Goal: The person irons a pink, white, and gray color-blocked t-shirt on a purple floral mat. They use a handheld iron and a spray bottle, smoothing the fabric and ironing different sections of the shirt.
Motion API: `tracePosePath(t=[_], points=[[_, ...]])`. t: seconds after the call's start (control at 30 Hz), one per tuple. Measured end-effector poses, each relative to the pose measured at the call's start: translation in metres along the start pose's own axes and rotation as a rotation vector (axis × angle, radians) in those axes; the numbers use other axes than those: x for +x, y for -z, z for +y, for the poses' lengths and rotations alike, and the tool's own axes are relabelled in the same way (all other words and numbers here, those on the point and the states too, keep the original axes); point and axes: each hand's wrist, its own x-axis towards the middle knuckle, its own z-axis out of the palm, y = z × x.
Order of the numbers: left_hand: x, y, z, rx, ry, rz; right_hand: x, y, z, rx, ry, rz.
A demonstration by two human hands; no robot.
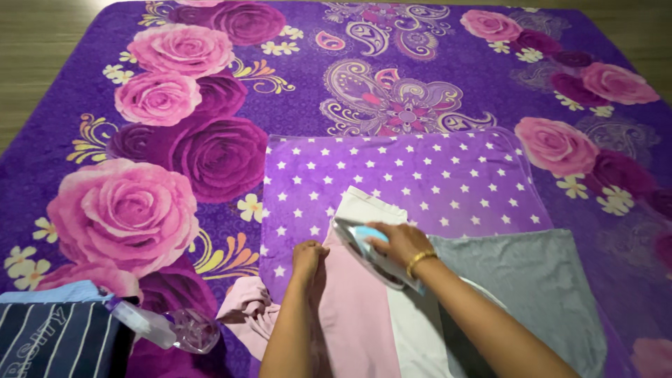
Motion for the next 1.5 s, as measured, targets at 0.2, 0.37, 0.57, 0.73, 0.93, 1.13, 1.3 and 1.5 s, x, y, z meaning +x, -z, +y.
tracePosePath(t=[0.2,0.37,0.57,0.73,0.93,1.13,1.3,1.5], points=[[0.003,-0.001,-0.01,0.019,0.022,-0.007,-0.03,0.0,-0.004,-0.161,0.08,0.015],[0.012,-0.002,-0.02,-0.041,-0.06,-0.019,-0.008,0.001,-0.013,-0.131,-0.002,0.071],[0.013,0.0,-0.019,-0.031,-0.012,-0.026,0.0,0.008,-0.01,-0.041,0.066,0.042],[0.009,-0.001,-0.017,-0.082,-0.033,-0.022,-0.03,0.009,-0.002,-0.115,0.077,-0.058],[0.015,0.001,-0.017,-0.03,0.046,-0.031,-0.034,0.002,0.006,-0.237,-0.151,0.103],[0.012,0.003,-0.012,0.014,0.0,-0.021,0.006,0.009,0.016,-0.082,-0.276,0.229],[0.001,0.007,0.004,0.064,0.027,-0.008,0.001,0.006,0.019,-0.056,-0.306,0.256],[0.003,0.005,0.001,0.056,0.022,-0.016,-0.067,-0.001,0.036,-0.039,-0.475,0.176]])
